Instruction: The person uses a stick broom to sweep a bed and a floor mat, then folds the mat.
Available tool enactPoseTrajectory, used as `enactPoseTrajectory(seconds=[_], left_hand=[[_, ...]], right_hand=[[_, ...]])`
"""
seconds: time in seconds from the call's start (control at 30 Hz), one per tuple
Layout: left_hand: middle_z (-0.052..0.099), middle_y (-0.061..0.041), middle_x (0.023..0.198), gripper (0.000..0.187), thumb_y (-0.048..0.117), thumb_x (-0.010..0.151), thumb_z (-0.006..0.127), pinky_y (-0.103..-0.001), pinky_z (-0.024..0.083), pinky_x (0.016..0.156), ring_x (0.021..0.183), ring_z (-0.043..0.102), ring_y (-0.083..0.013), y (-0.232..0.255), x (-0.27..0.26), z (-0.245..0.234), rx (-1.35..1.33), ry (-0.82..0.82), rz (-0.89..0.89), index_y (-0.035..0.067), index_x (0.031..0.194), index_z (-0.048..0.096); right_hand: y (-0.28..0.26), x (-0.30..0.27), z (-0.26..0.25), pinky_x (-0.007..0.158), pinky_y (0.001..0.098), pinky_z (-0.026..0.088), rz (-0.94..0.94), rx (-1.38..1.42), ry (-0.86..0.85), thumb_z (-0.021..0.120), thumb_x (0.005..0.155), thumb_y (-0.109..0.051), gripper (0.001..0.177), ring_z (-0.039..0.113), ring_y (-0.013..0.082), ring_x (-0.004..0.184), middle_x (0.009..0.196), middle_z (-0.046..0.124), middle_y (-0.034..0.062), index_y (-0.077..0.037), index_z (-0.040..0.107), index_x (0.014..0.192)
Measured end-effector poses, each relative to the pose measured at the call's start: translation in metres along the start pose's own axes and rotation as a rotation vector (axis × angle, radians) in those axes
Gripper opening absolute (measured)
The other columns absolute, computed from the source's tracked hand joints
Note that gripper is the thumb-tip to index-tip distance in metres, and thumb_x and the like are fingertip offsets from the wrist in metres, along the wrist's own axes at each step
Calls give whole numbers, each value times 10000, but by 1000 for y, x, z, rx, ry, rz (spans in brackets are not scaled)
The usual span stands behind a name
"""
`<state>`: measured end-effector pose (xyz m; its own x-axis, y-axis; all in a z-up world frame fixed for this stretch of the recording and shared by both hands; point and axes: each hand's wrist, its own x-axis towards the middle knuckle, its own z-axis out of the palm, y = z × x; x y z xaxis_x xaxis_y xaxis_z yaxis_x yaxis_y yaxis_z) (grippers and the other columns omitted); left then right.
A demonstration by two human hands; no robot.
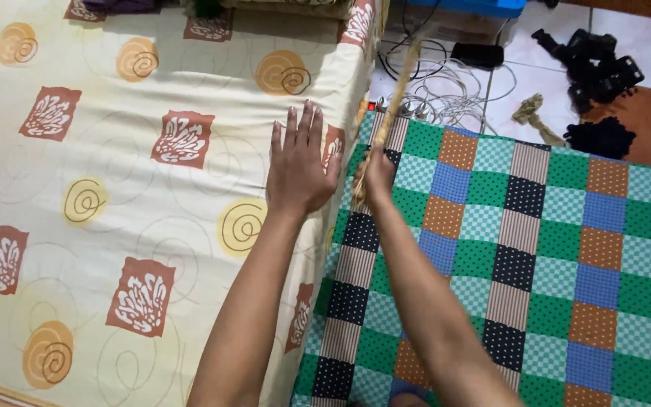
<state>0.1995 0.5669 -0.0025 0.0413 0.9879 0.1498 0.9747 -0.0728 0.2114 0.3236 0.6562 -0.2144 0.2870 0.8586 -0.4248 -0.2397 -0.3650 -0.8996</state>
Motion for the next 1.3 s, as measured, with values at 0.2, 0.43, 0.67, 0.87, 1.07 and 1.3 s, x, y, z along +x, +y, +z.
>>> enactPoseTrajectory(seconds=[0.2, 0.43, 0.67, 0.87, 1.07, 1.3], left_hand=[[352, -158, 1657, 746, 457, 962, 477, -560, 176, 1266, 1536, 305, -376, -2, -4, 10, 45, 79, 23, 50, 1582, 397], [231, -147, 1705, 728, 385, 985, 445, -487, 103, 1289, 1577, 183, -348, 11, -55, 1, 51, -62, -81, 67, 1623, 299], [150, -170, 1724, 846, 344, 952, 562, -511, 108, 1302, 1579, 173, -397, 19, -183, -5, 278, -92, -109, 55, 1653, 187], [218, -186, 1705, 890, 411, 933, 622, -538, 161, 1274, 1555, 235, -412, 25, -342, -27, 343, -49, -256, 71, 1649, 217], [317, -176, 1666, 930, 478, 880, 710, -547, 232, 1246, 1510, 335, -407, 16, -494, -31, 412, 55, -386, 96, 1624, 305], [422, -160, 1606, 993, 721, 828, 620, -523, 283, 1218, 1475, 404, -382, -4, -650, -43, 453, 176, -529, 101, 1573, 401]], right_hand=[[28, -148, -13, 361, 305, 470, -161, -67, -146, 409, 1076, -490, 435, 600, 211, 419, 592, 597, 100, -119, 563, 910], [130, -232, -83, 511, 375, 525, 72, -303, -341, 403, 1069, -466, 421, 680, 218, 562, 679, 652, 63, -132, 635, 959], [150, -323, -123, 460, 369, 544, 100, -99, -344, 454, 1060, -512, 482, 655, 250, 541, 698, 618, 115, -59, 594, 1149], [119, -486, -170, 1150, 557, 385, 197, -334, -695, 408, 1023, -679, 822, 468, 442, 1400, 1529, 452, 282, -45, 392, 1546], [196, -509, -160, 525, 326, 554, 224, 97, -647, 487, 1050, -578, 478, 646, 225, 561, 760, 593, 85, -107, 498, 1130], [213, -600, -128, 1281, 491, 139, 68, -122, -594, 437, 1006, -760, 1057, 264, 456, 1519, 1605, 247, 387, 101, 213, 1579]])
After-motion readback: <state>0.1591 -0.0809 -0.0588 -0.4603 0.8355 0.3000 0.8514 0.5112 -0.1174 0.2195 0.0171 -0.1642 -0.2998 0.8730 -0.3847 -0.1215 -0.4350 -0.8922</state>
